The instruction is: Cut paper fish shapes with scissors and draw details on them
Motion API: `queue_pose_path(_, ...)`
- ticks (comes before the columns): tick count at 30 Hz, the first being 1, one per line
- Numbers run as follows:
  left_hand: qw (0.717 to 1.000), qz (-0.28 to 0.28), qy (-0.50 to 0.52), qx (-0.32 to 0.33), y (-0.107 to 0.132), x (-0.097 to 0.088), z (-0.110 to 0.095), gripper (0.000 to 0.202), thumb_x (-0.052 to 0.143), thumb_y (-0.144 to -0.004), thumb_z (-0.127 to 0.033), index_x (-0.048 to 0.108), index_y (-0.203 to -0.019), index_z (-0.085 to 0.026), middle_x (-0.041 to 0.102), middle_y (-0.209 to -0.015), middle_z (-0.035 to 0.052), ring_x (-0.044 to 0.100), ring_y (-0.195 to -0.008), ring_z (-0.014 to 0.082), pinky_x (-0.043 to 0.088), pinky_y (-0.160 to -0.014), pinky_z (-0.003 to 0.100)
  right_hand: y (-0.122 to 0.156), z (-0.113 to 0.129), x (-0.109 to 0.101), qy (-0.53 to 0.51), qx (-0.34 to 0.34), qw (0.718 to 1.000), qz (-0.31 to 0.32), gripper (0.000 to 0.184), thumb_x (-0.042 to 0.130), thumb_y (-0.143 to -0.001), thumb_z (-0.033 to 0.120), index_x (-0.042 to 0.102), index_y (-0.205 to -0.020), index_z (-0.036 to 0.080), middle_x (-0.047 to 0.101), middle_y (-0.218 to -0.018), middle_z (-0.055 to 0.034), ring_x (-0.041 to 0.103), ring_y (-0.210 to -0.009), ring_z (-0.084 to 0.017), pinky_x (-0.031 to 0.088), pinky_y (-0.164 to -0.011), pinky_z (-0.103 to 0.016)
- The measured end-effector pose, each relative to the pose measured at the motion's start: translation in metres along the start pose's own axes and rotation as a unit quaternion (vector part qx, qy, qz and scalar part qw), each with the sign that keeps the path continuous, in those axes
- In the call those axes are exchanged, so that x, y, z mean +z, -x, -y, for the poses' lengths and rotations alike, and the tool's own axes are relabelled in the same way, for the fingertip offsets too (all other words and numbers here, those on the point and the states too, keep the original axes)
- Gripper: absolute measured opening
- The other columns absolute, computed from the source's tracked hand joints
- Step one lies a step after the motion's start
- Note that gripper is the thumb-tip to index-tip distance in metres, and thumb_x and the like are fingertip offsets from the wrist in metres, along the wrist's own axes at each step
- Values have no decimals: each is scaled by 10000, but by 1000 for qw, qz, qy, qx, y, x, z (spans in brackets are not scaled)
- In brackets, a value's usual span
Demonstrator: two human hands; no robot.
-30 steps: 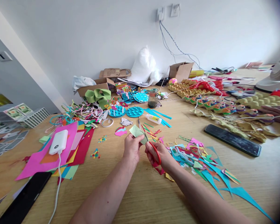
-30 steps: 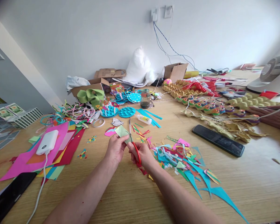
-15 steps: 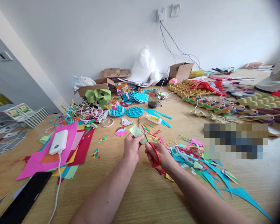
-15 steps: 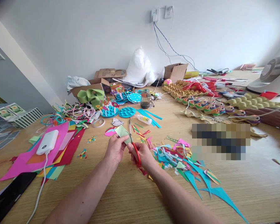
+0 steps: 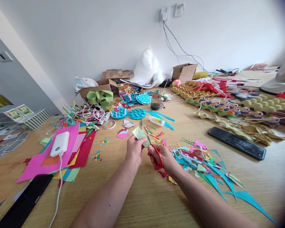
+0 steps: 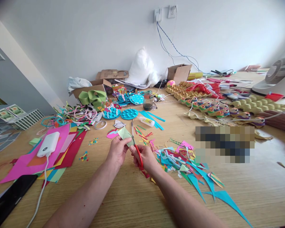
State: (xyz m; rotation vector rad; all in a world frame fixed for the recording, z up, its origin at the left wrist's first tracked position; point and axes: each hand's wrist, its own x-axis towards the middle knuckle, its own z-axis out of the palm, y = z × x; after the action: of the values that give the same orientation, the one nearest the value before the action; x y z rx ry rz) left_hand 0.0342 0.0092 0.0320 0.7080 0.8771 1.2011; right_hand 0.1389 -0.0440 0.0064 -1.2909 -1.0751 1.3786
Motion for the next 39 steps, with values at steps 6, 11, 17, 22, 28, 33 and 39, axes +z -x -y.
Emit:
queue_pose_path(6, 1000, 14, -4, 5, 1, 1, -3, 265, 751, -471, -151, 583, -676, -155, 601, -587, -35, 528, -518, 95, 431, -533, 231, 0, 0, -1, 12, -2, 1000, -5, 529, 675, -693, 687, 530, -667, 180, 514, -413, 52, 452, -313, -77, 316, -320, -176)
queue_pose_path(11, 1000, 21, -9, 6, 1, 1, -3, 257, 746, -471, -145, 588, -674, -152, 620, -603, -23, 540, -528, 101, 441, -541, 234, 0, 1, -3, 17, 4, 1000, -5, 523, 674, -694, 683, 527, -666, 182, 523, -426, 50, 471, -326, -83, 323, -324, -177)
queue_pose_path(17, 1000, 17, -16, 9, 0, 0, -3, 269, 755, -471, -147, 580, -675, -152, 609, -591, -29, 535, -527, 100, 439, -541, 234, 1, 3, -1, 10, 11, 1000, -7, 525, 680, -679, 684, 521, -661, 185, 512, -416, 55, 458, -319, -80, 313, -320, -177)
queue_pose_path(22, 1000, 22, -18, 11, 0, 0, -3, 274, 763, -479, -148, 580, -683, -152, 609, -608, -27, 540, -541, 102, 444, -556, 238, 1, 3, -1, 13, 8, 1000, -8, 514, 671, -688, 681, 517, -657, 191, 502, -409, 58, 446, -313, -79, 311, -322, -183)
queue_pose_path(28, 1000, 14, -13, 4, 1, 0, -4, 287, 767, -472, -139, 592, -698, -147, 624, -626, -20, 550, -552, 103, 450, -556, 236, 1, 2, -2, 23, 2, 1000, -11, 506, 668, -698, 673, 512, -655, 194, 496, -406, 60, 447, -309, -82, 311, -327, -188)
queue_pose_path(33, 1000, 2, -4, -1, -1, 0, -6, 318, 777, -467, -146, 625, -746, -142, 656, -673, -4, 578, -586, 112, 469, -575, 241, 1, 1, -2, 24, 1, 1000, -8, 503, 676, -701, 665, 518, -657, 189, 506, -411, 56, 450, -312, -83, 318, -325, -186)
queue_pose_path(39, 1000, 1, -25, 11, -4, -3, -4, 294, 762, -470, -139, 625, -730, -150, 660, -660, -5, 584, -593, 121, 471, -581, 245, 0, -1, -3, 33, -4, 999, -2, 481, 671, -726, 643, 519, -671, 191, 516, -431, 56, 469, -328, -88, 326, -321, -184)
